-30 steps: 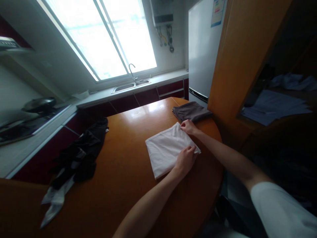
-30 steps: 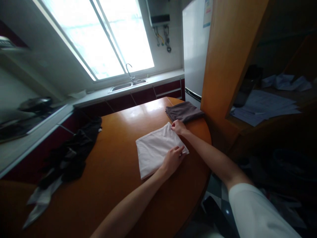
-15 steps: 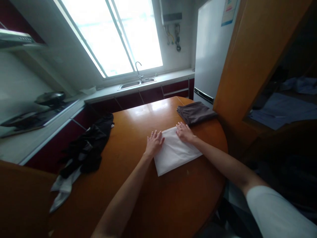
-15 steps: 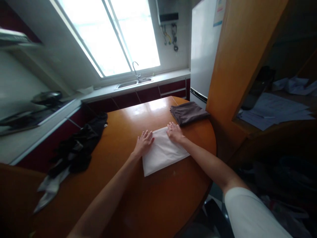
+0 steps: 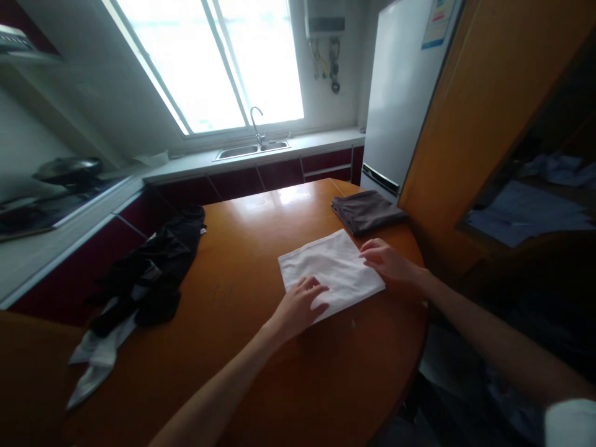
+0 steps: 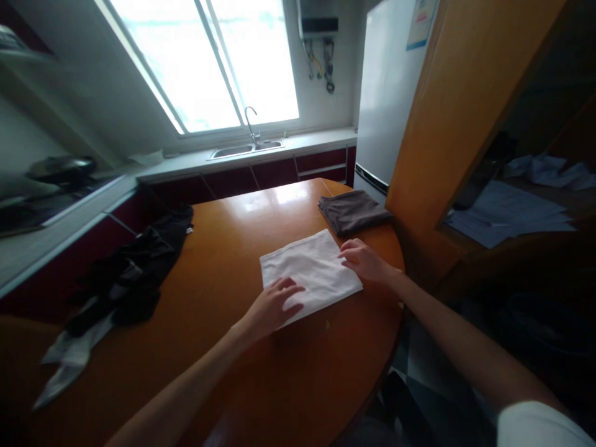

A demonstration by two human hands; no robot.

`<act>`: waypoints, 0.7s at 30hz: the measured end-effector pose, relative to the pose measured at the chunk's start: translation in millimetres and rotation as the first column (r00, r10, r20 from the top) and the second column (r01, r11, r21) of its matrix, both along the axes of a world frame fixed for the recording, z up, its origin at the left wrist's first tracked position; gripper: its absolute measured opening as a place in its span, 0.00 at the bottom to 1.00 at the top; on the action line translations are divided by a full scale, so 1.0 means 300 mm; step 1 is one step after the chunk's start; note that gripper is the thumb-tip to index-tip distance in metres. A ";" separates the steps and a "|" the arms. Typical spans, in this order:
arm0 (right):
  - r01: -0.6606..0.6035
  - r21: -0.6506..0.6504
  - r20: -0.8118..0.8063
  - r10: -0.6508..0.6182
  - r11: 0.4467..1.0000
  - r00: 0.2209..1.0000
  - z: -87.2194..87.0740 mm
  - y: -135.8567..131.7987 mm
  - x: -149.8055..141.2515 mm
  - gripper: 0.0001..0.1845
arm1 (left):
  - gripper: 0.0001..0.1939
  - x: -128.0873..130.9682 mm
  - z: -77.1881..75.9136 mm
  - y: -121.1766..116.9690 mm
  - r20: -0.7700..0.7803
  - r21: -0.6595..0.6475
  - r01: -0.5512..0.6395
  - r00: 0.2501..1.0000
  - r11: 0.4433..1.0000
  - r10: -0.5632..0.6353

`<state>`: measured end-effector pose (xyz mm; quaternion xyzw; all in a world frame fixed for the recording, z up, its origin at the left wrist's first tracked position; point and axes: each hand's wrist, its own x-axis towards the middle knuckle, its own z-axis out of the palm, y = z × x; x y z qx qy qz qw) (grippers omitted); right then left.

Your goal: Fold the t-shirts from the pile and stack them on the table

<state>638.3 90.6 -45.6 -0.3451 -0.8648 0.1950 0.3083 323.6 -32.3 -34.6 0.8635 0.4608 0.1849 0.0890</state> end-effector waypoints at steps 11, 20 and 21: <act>-0.047 0.179 0.228 0.005 0.983 0.974 -0.036 -0.190 0.119 0.08 | 0.09 -0.004 -0.025 -0.080 -0.051 0.068 0.060 0.997 0.996 -0.057; -0.057 0.311 0.293 -0.039 0.949 0.955 0.011 -0.215 0.107 0.13 | 0.11 -0.016 -0.038 -0.078 0.095 0.090 0.086 0.991 0.992 -0.094; -0.051 0.308 0.289 -0.042 0.950 0.956 0.017 -0.220 0.106 0.13 | 0.12 -0.018 -0.037 -0.080 0.097 0.096 0.097 0.990 0.991 -0.106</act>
